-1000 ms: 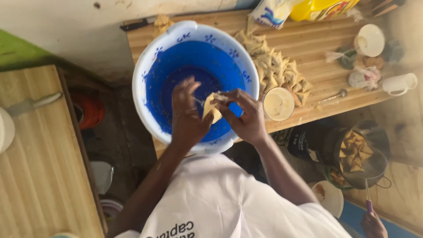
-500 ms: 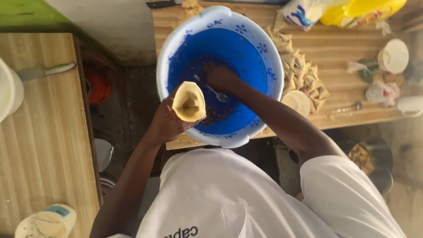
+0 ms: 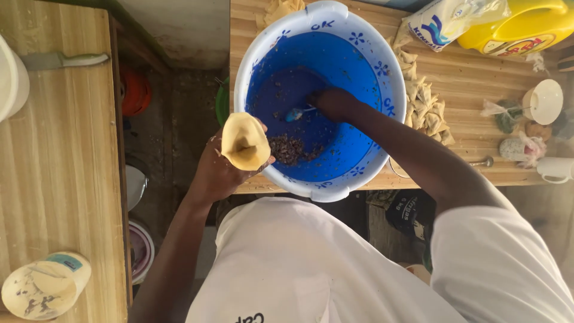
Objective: The person repeatedly scoops a dark filling from a blue bowl into triangular pastry wrappers, folds them into samosas, and places them on a wooden table. A second person is visible in the background frying samosas in a large pot.
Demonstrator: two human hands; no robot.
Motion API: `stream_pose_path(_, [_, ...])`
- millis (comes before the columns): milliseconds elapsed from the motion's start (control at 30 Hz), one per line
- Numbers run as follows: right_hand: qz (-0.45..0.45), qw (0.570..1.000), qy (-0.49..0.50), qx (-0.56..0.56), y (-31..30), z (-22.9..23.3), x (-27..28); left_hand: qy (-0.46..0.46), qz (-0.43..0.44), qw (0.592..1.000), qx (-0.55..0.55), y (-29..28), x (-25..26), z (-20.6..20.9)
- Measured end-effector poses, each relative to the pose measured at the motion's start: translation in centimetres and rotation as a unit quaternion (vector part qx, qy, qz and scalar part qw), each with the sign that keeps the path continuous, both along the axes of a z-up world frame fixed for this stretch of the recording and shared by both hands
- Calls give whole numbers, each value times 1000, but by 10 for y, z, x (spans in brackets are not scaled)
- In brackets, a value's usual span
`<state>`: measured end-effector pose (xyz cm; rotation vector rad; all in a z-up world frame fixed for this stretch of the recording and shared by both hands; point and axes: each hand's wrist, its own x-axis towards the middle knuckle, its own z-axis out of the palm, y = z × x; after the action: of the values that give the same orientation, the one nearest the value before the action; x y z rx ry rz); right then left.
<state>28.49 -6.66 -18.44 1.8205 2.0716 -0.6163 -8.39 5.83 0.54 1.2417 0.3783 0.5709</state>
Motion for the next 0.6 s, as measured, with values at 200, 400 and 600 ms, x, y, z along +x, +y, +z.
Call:
stream_pose_path(200, [-74,996,3,-43,-12,52,-43,96,-9,980,175,1,3,4])
stream_pose_path(400, [-102,955,185,-209,-56,51,-61,42,27,986,160,-3,13,-47])
stream_pose_path(600, [-316,875,291,-221,-61,210,-59,70,23,913,401,-11,27,-50])
